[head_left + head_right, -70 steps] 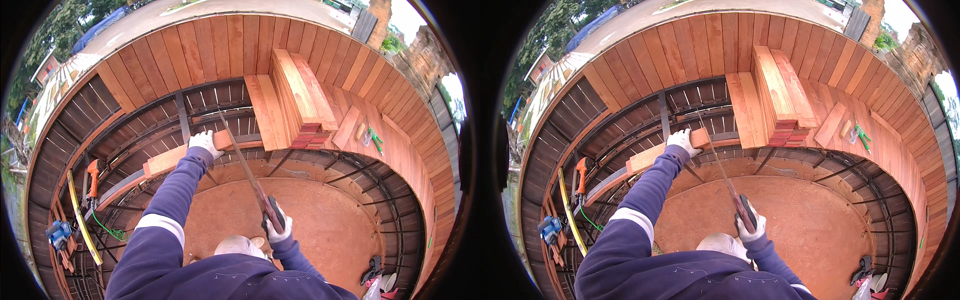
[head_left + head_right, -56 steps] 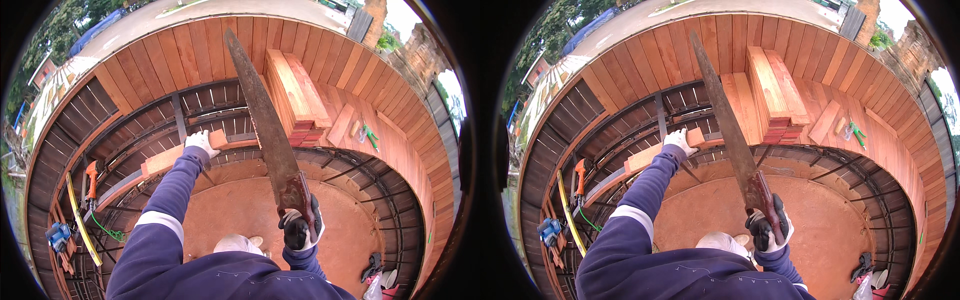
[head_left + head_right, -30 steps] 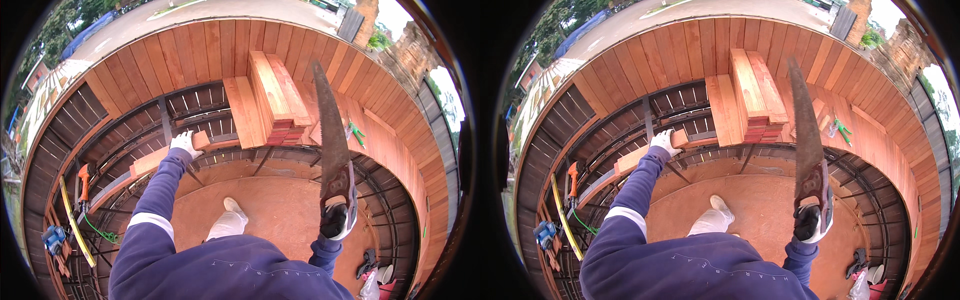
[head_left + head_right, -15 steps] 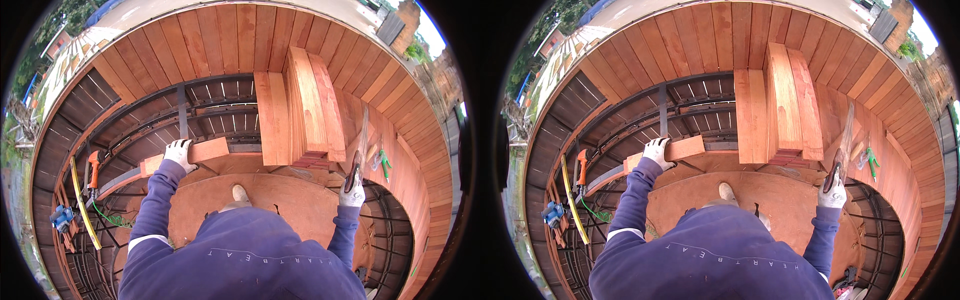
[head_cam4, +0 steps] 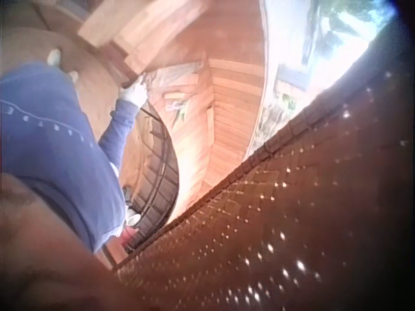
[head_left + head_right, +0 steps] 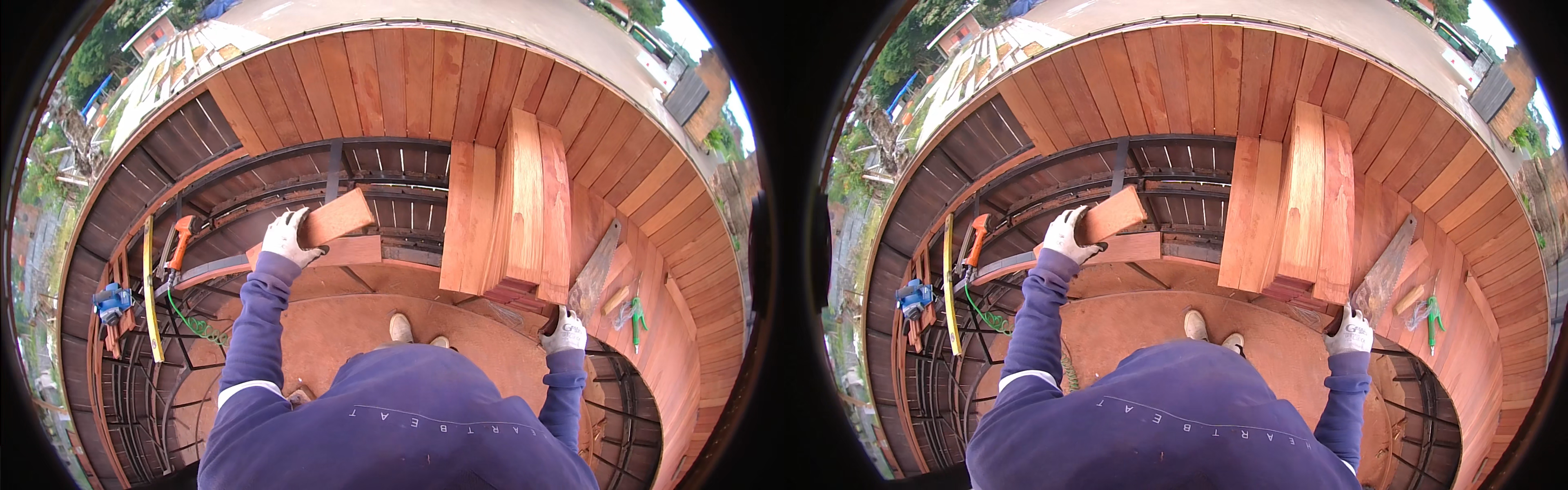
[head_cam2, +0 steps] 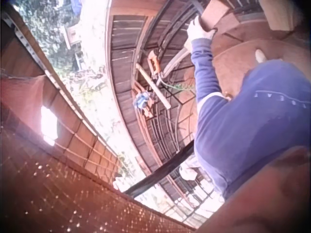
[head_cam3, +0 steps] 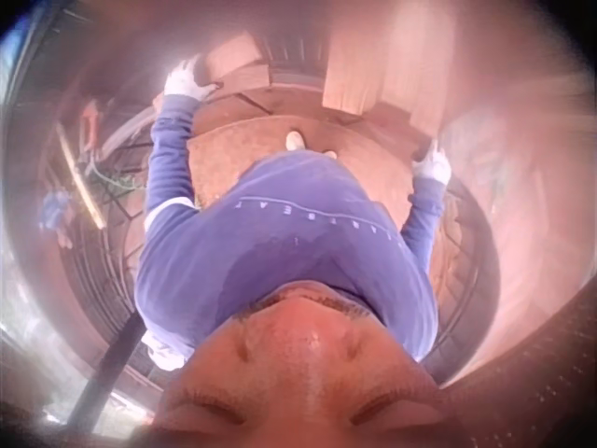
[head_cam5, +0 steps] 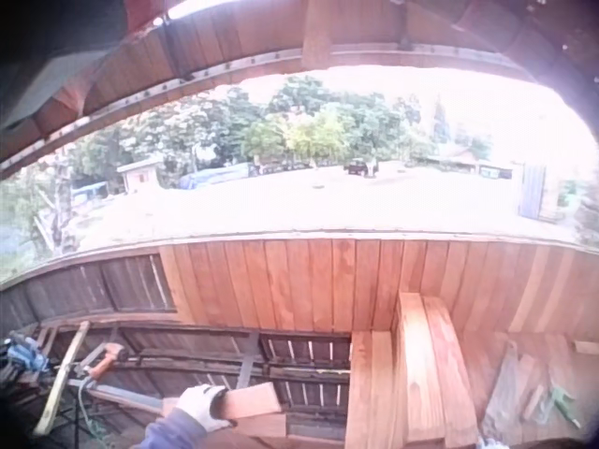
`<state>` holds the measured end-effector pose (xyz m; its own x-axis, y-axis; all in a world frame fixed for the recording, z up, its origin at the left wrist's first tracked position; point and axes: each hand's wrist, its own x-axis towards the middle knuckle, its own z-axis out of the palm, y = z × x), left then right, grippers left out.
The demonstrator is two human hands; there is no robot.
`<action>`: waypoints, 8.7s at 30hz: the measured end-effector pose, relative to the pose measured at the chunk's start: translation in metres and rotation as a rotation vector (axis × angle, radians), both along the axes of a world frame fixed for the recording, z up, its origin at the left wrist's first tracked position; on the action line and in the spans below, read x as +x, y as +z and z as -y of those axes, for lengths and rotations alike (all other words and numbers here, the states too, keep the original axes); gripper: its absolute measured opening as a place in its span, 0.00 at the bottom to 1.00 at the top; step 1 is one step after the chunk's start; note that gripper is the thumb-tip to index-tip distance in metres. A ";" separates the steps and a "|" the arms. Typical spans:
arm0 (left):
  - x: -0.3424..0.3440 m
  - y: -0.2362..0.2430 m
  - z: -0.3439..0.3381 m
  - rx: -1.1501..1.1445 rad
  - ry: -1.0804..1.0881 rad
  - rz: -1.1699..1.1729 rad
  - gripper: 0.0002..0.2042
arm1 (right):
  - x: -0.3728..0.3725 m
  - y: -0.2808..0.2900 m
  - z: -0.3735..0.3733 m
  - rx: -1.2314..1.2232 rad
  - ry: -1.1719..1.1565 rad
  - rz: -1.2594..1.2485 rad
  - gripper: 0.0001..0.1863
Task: The person uses a hand saw to cut a wooden plank on a curved roof structure. They then fit the cut plank into place and use a spirit level to check its alignment. Finally, they use a nail gun to secure the plank to the roof frame.
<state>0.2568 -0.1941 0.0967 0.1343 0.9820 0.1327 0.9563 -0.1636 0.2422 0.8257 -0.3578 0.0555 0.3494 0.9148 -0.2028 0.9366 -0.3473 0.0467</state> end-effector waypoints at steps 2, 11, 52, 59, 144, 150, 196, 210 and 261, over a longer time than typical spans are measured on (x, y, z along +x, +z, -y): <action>-0.009 0.007 0.009 0.175 0.046 0.052 0.44 | 0.005 0.004 0.002 -0.047 0.060 -0.036 0.47; -0.026 0.030 0.050 0.344 0.083 0.428 0.42 | -0.011 0.102 0.009 0.692 -0.017 -0.429 0.40; -0.343 -0.046 -0.386 0.464 0.375 1.103 0.32 | -0.499 -0.058 -0.164 0.219 0.671 -0.236 0.56; -0.411 -0.126 -0.448 0.503 0.276 1.219 0.30 | -0.511 -0.059 -0.176 0.253 0.727 -0.215 0.56; -0.314 0.022 -0.082 0.047 -0.113 1.682 0.26 | -0.687 0.023 -0.278 -0.560 -0.139 -2.327 0.23; -0.321 0.018 -0.097 0.066 -0.204 0.919 0.22 | -0.688 -0.038 -0.304 -0.146 0.020 -2.096 0.15; -0.401 -0.111 -0.382 -0.359 -0.010 1.024 0.19 | -0.526 -0.090 -0.226 0.381 0.147 -0.315 0.41; -0.368 -0.100 -0.324 0.138 0.397 0.751 0.48 | -0.518 -0.085 -0.233 0.332 0.205 -0.446 0.47; -0.762 -0.162 0.127 -0.101 0.976 0.208 0.39 | -0.663 -0.039 -0.191 -0.100 0.484 -0.321 0.35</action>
<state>-0.5051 -0.3215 -0.0650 -0.7523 0.6583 -0.0285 0.5982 0.7005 0.3892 0.1632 -0.1673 0.0169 -0.1961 0.9258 -0.3231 0.9602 0.1145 -0.2548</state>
